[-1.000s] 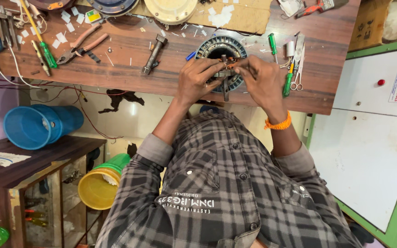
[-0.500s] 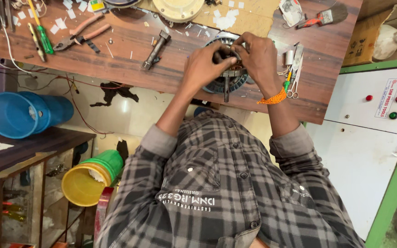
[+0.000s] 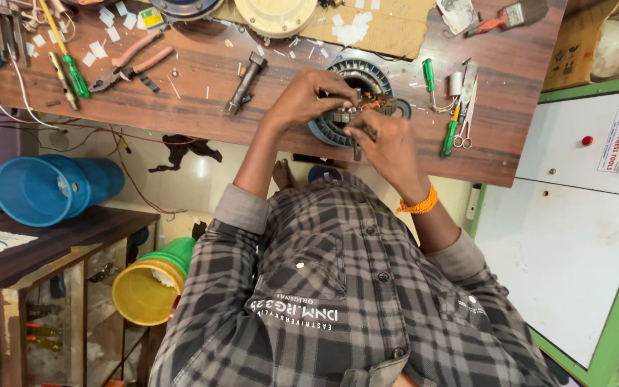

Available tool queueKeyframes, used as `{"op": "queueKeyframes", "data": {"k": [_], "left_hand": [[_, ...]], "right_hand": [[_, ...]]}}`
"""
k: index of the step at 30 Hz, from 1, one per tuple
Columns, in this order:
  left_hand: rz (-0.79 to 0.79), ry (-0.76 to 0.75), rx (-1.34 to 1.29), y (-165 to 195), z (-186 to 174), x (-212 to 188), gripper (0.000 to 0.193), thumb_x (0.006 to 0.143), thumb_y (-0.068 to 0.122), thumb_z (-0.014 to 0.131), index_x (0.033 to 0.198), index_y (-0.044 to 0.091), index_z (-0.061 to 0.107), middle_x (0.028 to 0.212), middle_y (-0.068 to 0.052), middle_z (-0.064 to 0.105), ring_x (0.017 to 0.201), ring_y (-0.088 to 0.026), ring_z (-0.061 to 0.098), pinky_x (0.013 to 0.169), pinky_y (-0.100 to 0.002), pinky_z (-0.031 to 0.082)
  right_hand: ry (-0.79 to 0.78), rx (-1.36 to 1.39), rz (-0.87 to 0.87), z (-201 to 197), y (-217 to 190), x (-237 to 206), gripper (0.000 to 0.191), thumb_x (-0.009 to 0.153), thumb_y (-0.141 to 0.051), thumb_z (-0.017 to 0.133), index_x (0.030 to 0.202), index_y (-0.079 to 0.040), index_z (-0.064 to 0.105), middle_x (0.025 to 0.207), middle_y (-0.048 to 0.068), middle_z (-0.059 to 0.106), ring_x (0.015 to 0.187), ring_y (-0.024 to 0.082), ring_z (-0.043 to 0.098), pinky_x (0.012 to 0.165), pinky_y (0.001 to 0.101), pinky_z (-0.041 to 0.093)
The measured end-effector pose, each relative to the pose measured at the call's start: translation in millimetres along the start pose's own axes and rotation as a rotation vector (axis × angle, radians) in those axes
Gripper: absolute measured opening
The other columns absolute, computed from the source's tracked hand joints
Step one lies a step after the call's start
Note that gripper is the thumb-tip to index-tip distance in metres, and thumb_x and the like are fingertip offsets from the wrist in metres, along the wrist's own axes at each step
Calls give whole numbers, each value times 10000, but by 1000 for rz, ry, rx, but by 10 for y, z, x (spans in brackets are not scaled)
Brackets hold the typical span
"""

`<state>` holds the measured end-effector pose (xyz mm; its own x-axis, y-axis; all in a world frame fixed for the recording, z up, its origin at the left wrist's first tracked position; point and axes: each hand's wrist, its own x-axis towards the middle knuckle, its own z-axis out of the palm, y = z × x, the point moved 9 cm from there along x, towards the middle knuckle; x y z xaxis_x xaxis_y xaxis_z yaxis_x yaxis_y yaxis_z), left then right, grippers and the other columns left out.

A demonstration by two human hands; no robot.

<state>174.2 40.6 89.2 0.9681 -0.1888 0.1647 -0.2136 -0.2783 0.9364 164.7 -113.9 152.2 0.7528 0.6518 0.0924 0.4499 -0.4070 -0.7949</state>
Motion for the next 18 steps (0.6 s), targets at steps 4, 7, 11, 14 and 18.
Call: {"op": "queueKeyframes", "data": {"k": [4,7,11,14,18], "left_hand": [[38,-72,4,56,7,105,189,874,96,815,1062,117,808,1039,-65,799,937,-192,770,815,-330,612],[-57,-105,10,-10,20,166,197,857,111,821,1053,132,820,1023,-57,804,918,-193,773,800,-322,618],[-13,-112,97,32,-5,198,235,819,109,832,1053,133,820,1030,-66,802,925,-195,780,823,-328,613],[28,-101,104,67,-31,192,246,811,95,821,1056,123,812,1039,-79,797,947,-205,781,831,-331,612],[6,-97,101,107,-58,191,216,815,125,809,1031,124,814,1019,-80,801,922,-215,785,819,-338,609]], "right_hand": [[76,-73,-98,-38,-47,-87,94,949,-97,768,958,-37,696,787,147,684,666,290,668,590,372,488],[86,-29,-93,-34,13,-123,90,946,-97,760,960,-34,697,790,139,691,664,269,674,594,366,495],[55,89,67,2,246,-137,70,901,-92,763,948,-44,744,715,119,692,573,218,630,542,366,469],[24,80,143,82,396,-160,73,886,-107,777,944,-64,767,689,108,699,530,190,608,516,378,457],[13,-8,-124,299,302,-194,61,896,-71,720,955,-84,726,775,97,725,631,212,705,554,350,526]]}}
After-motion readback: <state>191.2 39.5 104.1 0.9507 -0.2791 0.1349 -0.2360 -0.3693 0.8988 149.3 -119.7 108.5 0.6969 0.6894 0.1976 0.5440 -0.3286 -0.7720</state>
